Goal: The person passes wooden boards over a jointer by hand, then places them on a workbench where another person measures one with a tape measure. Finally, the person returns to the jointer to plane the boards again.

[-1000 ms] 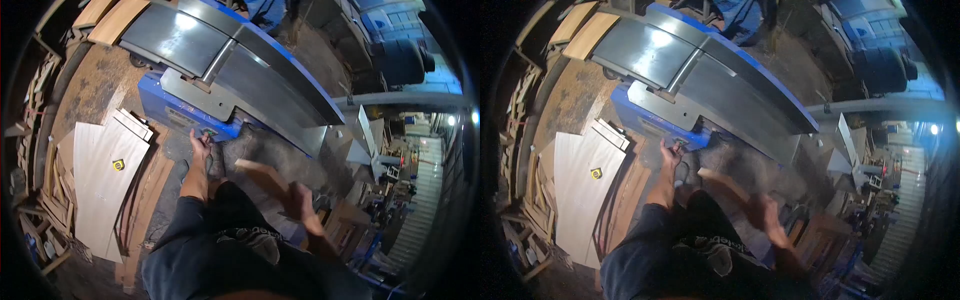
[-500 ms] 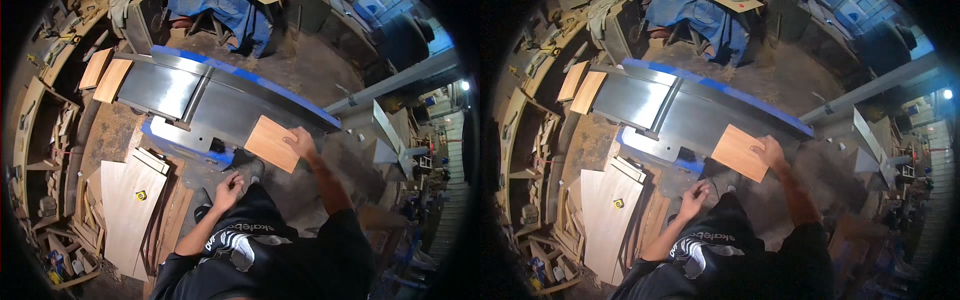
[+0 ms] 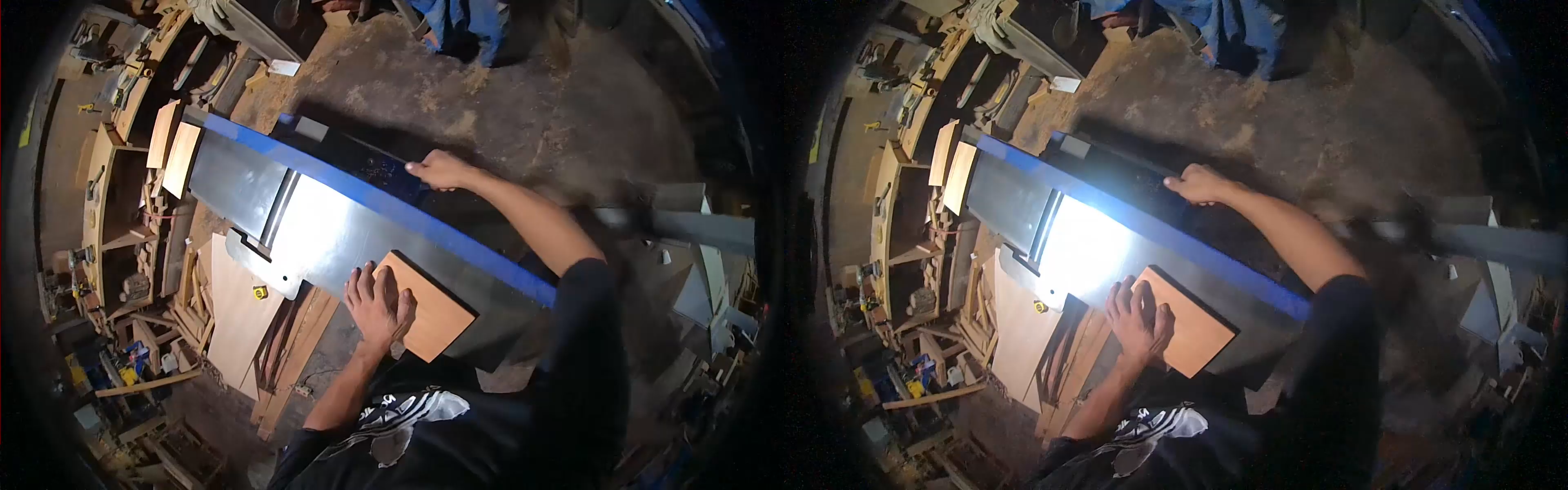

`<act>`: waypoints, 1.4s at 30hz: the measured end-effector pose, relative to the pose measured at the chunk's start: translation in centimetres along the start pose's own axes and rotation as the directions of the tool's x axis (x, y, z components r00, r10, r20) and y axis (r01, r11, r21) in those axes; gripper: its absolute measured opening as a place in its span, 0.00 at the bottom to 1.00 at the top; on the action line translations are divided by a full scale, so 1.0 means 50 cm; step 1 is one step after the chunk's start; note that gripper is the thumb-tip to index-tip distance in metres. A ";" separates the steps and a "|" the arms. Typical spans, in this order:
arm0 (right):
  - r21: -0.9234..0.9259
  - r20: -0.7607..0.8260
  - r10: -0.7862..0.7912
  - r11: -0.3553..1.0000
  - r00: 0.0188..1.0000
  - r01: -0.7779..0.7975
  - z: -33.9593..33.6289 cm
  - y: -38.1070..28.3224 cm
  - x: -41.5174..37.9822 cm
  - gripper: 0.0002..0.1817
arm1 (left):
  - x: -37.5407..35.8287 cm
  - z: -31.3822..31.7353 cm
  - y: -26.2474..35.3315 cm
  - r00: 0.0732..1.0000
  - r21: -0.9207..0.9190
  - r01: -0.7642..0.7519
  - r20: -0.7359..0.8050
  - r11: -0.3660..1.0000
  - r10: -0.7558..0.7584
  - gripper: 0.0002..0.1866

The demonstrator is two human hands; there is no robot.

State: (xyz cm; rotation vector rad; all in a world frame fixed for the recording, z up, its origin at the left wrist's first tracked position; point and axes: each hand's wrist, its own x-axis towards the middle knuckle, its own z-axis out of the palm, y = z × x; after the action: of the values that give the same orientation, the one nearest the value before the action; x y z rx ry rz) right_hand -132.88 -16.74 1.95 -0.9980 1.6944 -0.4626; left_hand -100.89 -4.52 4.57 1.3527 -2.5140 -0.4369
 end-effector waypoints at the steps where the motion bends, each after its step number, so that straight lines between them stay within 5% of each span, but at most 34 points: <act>1: -0.065 0.049 0.054 0.997 0.997 -0.050 0.017 -0.005 0.034 0.31 | -0.001 0.004 -0.002 1.000 0.020 0.016 0.007 1.000 -0.016 0.30; 3: -0.131 0.116 0.100 0.988 0.988 -0.085 0.058 0.009 0.113 0.30 | 0.001 0.015 -0.007 1.000 0.019 -0.001 -0.004 1.000 0.001 0.30; 5: -0.134 0.019 -0.058 0.989 0.998 0.060 0.107 0.034 0.176 0.25 | 0.001 0.017 -0.009 0.999 0.035 0.022 0.023 0.999 -0.023 0.30; 13: -0.075 0.080 -0.167 0.982 0.983 0.173 0.172 -0.033 0.295 0.23 | -0.012 0.033 -0.026 0.996 0.126 -0.022 0.092 0.992 0.011 0.30; 31: 0.021 0.003 -0.374 0.927 0.927 0.374 0.164 -0.017 0.282 0.18 | 0.017 0.006 0.002 0.998 0.081 -0.054 0.012 0.995 0.053 0.27; 33: -0.221 0.254 -0.402 0.861 0.880 0.457 0.104 -0.015 0.203 0.16 | 0.009 0.013 -0.003 1.000 0.060 -0.028 0.008 0.998 0.028 0.29; 35: -0.297 0.054 -0.700 0.669 0.712 0.681 0.114 0.116 0.148 0.15 | 0.008 0.011 -0.009 1.000 0.039 0.001 -0.003 0.999 -0.001 0.30; 37: -0.629 0.151 -0.406 0.664 0.901 0.404 0.080 0.153 0.127 0.14 | 0.007 0.010 -0.005 1.000 0.027 0.009 0.012 1.000 -0.010 0.30; 38: -0.635 0.156 -0.406 0.657 0.901 0.406 0.073 0.149 0.105 0.14 | 0.004 0.012 -0.004 1.000 0.021 0.015 0.005 1.000 -0.015 0.30; 40: -0.401 -0.088 -0.459 0.828 0.884 0.391 0.055 0.127 0.058 0.14 | 0.003 0.016 -0.009 1.000 0.036 0.011 0.006 0.999 -0.011 0.30; 42: -0.257 -0.107 -0.440 0.879 0.892 0.402 0.094 0.094 0.089 0.15 | -0.002 0.008 -0.006 1.000 0.048 0.010 0.025 0.999 -0.011 0.30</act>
State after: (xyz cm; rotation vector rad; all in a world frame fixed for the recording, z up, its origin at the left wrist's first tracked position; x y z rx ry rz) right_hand -130.79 -16.81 -5.79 -1.5536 1.6977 -0.6570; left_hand -100.74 -4.55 4.08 1.3864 -2.5542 -0.4002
